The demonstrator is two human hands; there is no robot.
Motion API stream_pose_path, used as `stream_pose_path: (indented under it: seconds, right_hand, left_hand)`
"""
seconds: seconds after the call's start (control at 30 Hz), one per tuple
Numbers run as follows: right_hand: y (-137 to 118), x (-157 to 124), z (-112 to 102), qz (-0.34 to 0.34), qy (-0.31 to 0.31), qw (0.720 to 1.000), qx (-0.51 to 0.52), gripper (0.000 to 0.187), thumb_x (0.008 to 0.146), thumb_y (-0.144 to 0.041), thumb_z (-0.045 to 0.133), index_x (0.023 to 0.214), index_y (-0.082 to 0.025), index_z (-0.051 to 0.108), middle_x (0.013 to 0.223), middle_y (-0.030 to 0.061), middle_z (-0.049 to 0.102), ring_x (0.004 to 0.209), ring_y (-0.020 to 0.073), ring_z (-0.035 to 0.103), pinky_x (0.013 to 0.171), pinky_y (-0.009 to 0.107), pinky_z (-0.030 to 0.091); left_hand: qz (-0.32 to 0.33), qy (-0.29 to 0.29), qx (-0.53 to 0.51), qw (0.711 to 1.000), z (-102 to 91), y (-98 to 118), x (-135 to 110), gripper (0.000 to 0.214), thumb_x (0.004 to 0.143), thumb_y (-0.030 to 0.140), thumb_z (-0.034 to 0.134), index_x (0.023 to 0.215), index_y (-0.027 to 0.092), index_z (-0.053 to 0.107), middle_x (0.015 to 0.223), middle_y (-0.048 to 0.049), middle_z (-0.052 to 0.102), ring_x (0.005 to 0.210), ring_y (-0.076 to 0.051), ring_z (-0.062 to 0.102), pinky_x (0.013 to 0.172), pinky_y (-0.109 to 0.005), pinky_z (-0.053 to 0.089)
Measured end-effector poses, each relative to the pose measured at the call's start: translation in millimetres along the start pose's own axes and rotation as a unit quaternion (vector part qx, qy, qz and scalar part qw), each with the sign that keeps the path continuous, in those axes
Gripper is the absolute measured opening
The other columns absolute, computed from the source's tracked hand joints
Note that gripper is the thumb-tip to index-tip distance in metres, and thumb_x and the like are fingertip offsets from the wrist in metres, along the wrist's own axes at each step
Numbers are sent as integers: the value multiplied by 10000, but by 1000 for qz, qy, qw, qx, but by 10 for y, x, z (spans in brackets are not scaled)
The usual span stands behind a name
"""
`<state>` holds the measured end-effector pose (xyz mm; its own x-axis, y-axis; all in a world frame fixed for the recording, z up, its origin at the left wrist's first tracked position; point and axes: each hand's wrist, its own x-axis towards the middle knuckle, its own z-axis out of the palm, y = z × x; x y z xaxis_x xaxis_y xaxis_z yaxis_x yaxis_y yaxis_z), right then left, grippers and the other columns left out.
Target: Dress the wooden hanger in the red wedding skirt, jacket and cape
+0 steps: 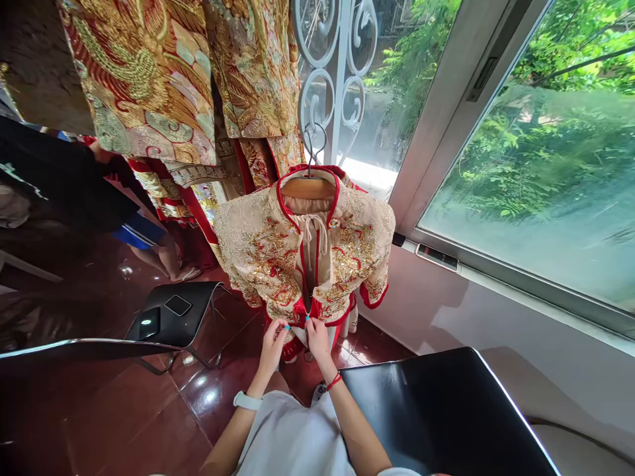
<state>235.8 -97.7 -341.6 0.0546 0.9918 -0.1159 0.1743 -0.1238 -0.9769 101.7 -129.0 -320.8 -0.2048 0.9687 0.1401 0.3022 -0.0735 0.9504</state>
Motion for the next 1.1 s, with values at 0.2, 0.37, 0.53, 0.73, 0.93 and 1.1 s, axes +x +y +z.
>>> stream_pose_path:
  seconds: [0.2,0.37,0.53,0.73,0.93,1.1]
  right_hand:
    - [26,0,4,-11,-19,1000,-6,372,813,-533,430,605,-225,413,555,-35,403,567,120,318,535,265,272]
    - [50,-16,-1,-12,-27,1000,-12,407,821,-578,420,606,-237,365,546,-56,325,548,108,270,521,264,236]
    - [61,-6,15,-8,-28,999,-21,399,813,-579,409,611,-241,345,555,-56,321,556,110,273,530,264,233]
    - [40,22,20,-6,-37,999,-32,379,799,-575,373,616,-244,346,562,-51,342,567,116,286,537,266,239]
    - [32,18,26,-4,-42,998,-36,358,794,-543,394,606,-246,324,555,-53,339,574,116,278,544,269,220]
    - [56,14,-37,3,-59,998,-24,401,791,-578,430,595,-242,335,552,-55,340,567,112,291,534,262,226]
  left_hand:
    - [66,-102,206,971,102,401,257,451,942,212,439,1384,224,531,1286,-118,650,1116,-219,638,978,-375,503]
    - [-2,-183,429,885,120,693,503,339,986,217,422,1258,201,624,1090,-129,747,979,-252,720,829,-340,529]
    - [24,-249,506,825,123,797,644,366,976,153,383,1244,165,631,1059,-161,746,1002,-283,724,806,-359,530]
    - [36,-265,507,820,204,814,735,316,937,171,484,1197,118,656,1023,-184,748,1004,-304,725,837,-377,535]
    - [-3,-245,502,830,339,732,851,229,877,87,516,982,64,719,976,-263,729,996,-355,722,806,-402,540]
    - [25,-245,440,864,232,709,863,288,895,92,471,1081,143,685,985,-166,739,946,-266,716,832,-360,526]
